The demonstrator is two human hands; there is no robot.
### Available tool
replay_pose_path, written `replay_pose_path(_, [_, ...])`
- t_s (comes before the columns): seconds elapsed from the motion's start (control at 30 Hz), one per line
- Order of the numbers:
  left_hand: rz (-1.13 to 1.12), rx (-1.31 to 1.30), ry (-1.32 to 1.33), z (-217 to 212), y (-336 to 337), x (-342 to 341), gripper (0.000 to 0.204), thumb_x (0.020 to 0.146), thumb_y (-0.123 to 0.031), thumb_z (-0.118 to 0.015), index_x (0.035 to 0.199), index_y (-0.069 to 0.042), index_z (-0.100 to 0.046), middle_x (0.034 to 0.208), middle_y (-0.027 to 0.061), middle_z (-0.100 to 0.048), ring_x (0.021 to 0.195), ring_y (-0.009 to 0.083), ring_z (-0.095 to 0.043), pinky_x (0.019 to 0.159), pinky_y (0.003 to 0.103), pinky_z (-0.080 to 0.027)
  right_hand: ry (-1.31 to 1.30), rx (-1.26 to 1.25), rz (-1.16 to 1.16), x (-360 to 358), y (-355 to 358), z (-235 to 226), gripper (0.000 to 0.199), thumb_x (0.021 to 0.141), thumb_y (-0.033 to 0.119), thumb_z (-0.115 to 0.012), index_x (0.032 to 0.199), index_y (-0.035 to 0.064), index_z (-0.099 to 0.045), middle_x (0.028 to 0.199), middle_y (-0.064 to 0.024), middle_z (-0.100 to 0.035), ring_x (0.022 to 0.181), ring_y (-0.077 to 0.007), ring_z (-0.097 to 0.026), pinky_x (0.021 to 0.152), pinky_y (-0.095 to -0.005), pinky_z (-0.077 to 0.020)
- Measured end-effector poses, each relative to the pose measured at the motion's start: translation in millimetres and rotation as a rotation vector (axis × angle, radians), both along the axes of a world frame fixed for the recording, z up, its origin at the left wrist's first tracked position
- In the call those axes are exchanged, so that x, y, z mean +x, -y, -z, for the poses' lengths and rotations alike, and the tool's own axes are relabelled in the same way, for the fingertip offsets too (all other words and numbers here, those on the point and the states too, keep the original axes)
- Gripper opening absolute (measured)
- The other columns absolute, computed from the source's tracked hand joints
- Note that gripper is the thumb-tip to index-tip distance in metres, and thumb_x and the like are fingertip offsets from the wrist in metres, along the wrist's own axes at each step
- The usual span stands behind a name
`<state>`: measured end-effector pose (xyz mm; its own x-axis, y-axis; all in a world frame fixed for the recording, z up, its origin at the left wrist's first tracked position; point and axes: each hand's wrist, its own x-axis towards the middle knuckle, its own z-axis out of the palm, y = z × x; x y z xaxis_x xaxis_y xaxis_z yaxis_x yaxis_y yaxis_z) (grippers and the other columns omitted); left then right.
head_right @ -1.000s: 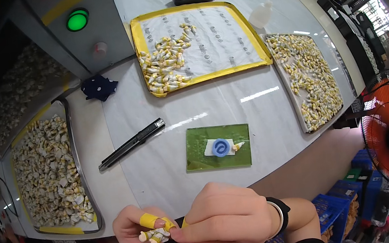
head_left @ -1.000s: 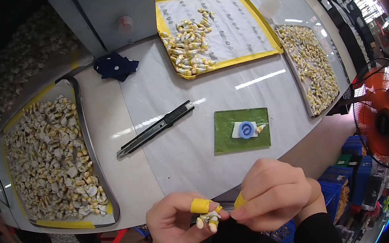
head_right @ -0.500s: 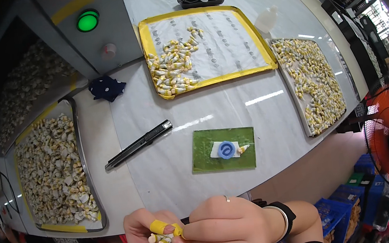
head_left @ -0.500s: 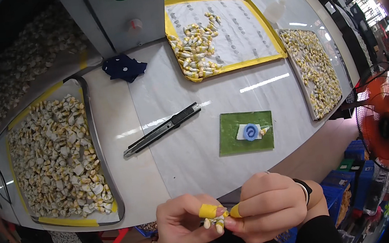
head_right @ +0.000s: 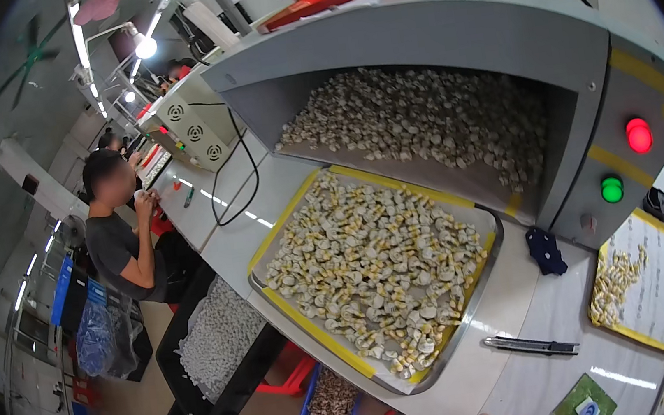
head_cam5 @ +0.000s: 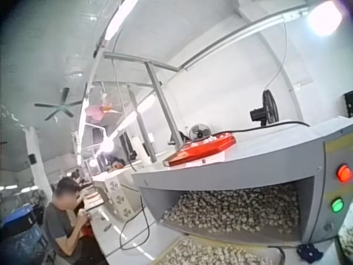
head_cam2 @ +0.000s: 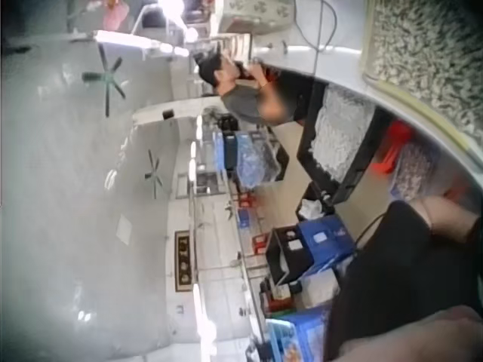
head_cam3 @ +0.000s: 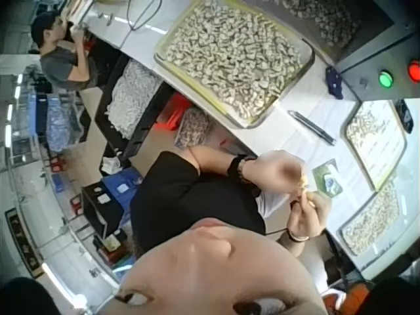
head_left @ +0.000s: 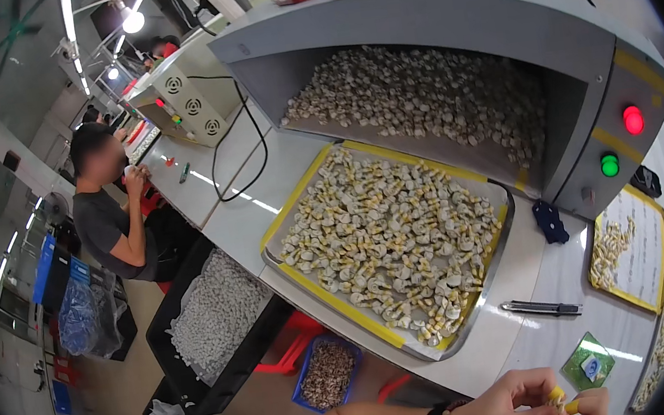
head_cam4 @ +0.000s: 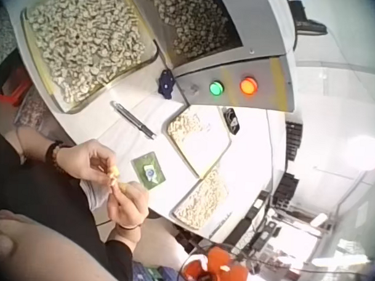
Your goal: The person assembles small capsule-like objects by hand, applying a small amount of adhesive from a bottle onto a green pad and then joining two halves of each capsule. The person places the assembled capsules into a tray on the table.
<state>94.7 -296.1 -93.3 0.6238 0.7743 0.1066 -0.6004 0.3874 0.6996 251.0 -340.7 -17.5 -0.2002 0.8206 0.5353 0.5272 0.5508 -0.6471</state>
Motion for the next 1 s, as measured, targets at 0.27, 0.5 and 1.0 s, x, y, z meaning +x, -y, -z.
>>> replay_pose_path(0.27, [0.061,0.085,-0.004,-14.8,-1.6,-2.8,0.016,0.088,-0.011,-0.073,0.098,-0.001,-0.065,0.088,0.0046,-0.069,0.078,0.0091,-0.065,0.069,0.023,-0.052,-0.136,-0.019,-0.089,6.1,-1.6,2.8,0.012,0.084,0.001,-0.063,0.093,-0.0051,-0.067,0.086,-0.018,-0.061,0.073,-0.0263,-0.055,0.066,-0.0354,-0.0446])
replay_pose_path(0.5, [0.166,0.083,0.034,-19.0,0.1,-9.7,0.014,0.088,-0.008,-0.073,0.097,-0.001,-0.065,0.088,0.0046,-0.069,0.08,0.009,-0.064,0.07,0.024,-0.052,-0.299,-0.13,-0.19,9.5,-2.4,3.9,0.014,0.077,0.004,-0.076,0.08,0.0,-0.063,0.083,-0.013,-0.059,0.076,-0.0256,-0.057,0.07,-0.0352,-0.0447])
replay_pose_path(1.0, [0.239,0.013,-0.05,-25.2,9.8,-13.9,0.012,0.087,-0.003,-0.072,0.096,0.001,-0.064,0.089,0.0064,-0.071,0.083,0.0107,-0.067,0.072,0.024,-0.054,-0.379,-0.369,-0.293,13.7,2.2,-5.2,0.018,0.081,0.01,-0.075,0.085,0.0002,-0.06,0.084,-0.0105,-0.057,0.077,-0.0217,-0.054,0.07,-0.0321,-0.0428])
